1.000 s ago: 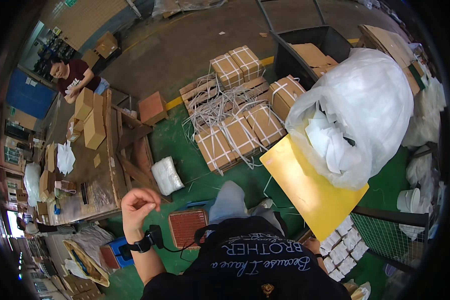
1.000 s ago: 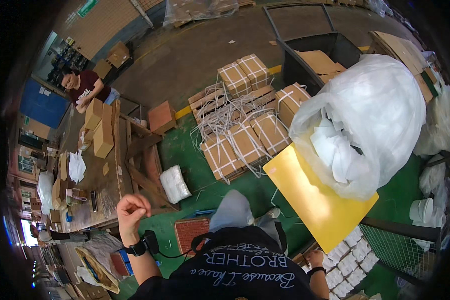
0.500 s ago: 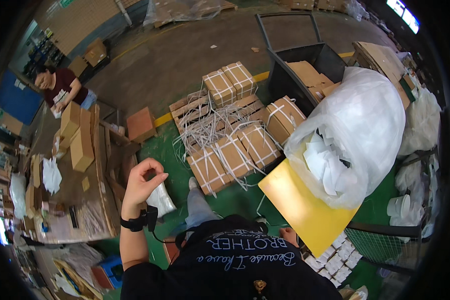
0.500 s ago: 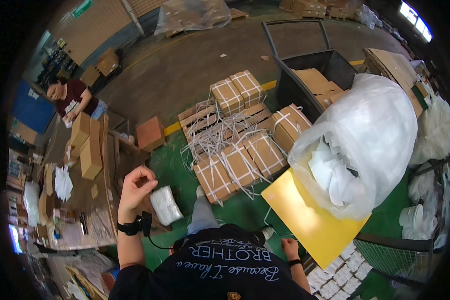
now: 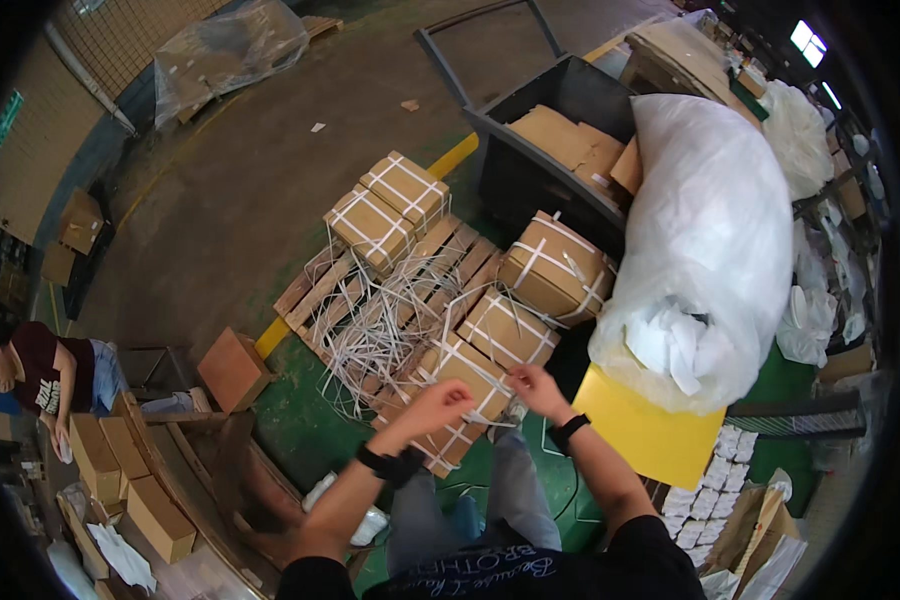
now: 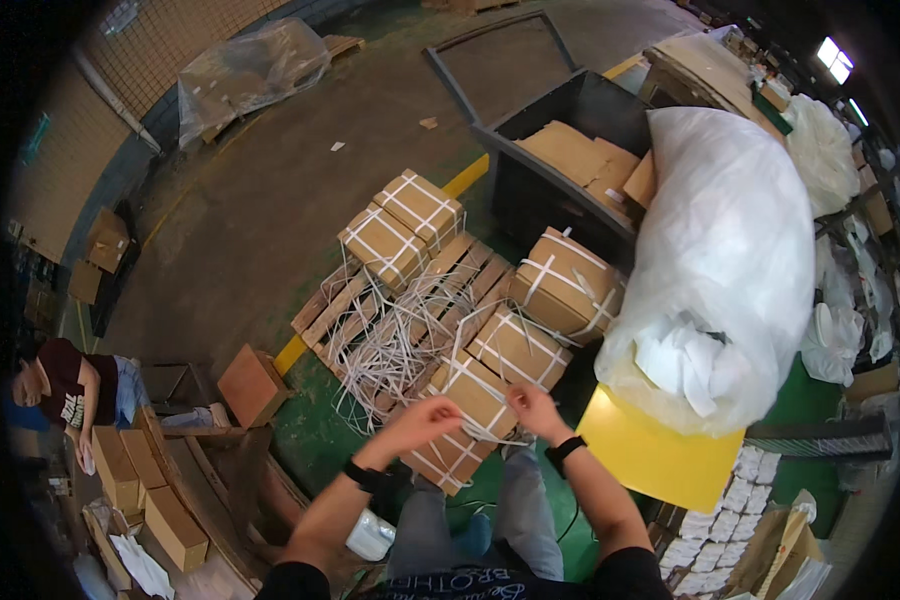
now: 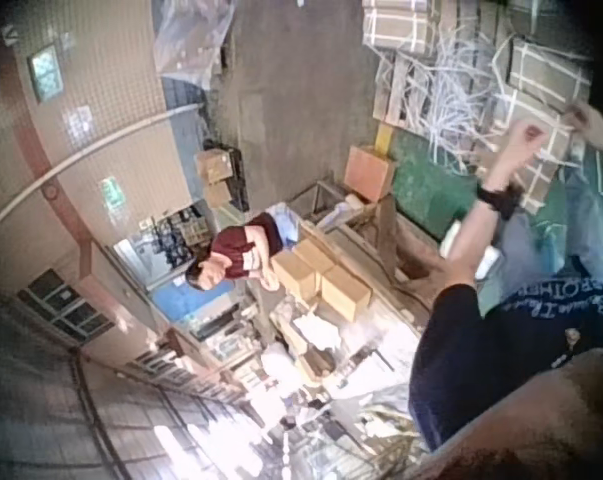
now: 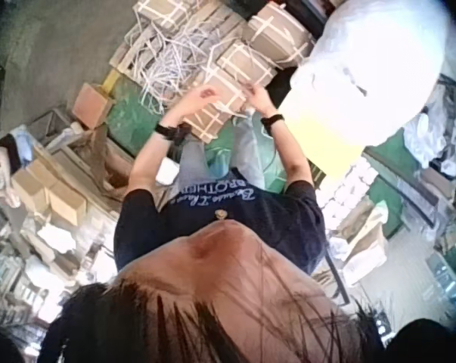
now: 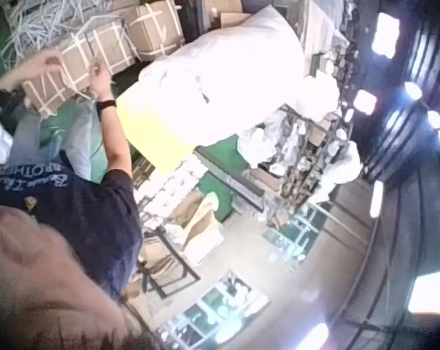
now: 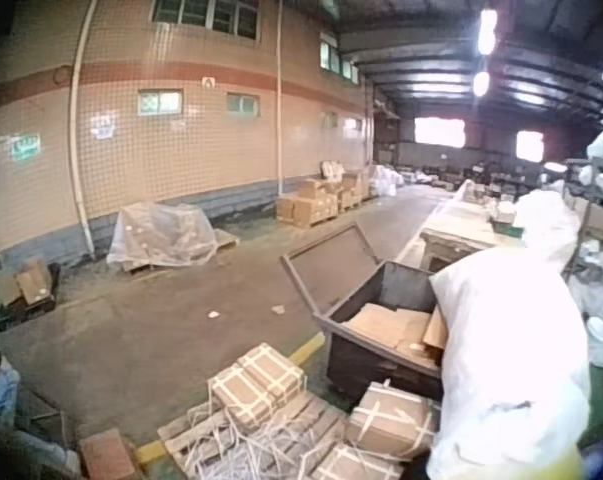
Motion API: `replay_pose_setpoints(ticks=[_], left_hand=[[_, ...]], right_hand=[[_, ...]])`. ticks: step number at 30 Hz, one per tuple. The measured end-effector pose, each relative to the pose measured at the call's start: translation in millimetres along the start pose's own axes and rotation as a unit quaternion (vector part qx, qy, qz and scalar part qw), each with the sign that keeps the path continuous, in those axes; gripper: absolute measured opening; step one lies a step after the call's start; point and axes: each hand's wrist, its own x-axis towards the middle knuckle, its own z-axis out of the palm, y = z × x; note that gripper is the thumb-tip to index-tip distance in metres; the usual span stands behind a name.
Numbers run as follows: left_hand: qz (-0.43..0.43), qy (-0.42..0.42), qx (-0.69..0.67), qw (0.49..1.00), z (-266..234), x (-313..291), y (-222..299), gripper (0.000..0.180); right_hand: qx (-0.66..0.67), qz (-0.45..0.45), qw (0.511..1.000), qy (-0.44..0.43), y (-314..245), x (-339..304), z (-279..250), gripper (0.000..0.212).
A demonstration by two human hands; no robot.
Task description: The person is assembling cardboard boxes and filling them with white padded bags of products in a factory or warehouse setting.
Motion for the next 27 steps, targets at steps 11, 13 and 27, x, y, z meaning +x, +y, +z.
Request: replay_pose_setpoints(ticks=[11, 13, 27], left_hand=[[-0.204, 0.173, -0.161, 0.950, 5.0, 89.8, -126.2, 0.016], [-0.251, 0.179, -0.139, 0.941, 10.8, 120.5, -140.7, 0.015], [-0.082, 0.042, 0.115, 0.989, 3.6, 359.2, -130.2, 0.017]], right_hand=[[-0.310, 0.307, 0.847, 0.305, 149.1, 242.8, -144.9, 0.044], [-0.338, 0.369, 0.837, 0.221, 179.1, 249.0, -150.9, 0.047], [-0.206, 0.075, 0.938, 0.269, 175.3, 224.2, -200.6, 0.012]])
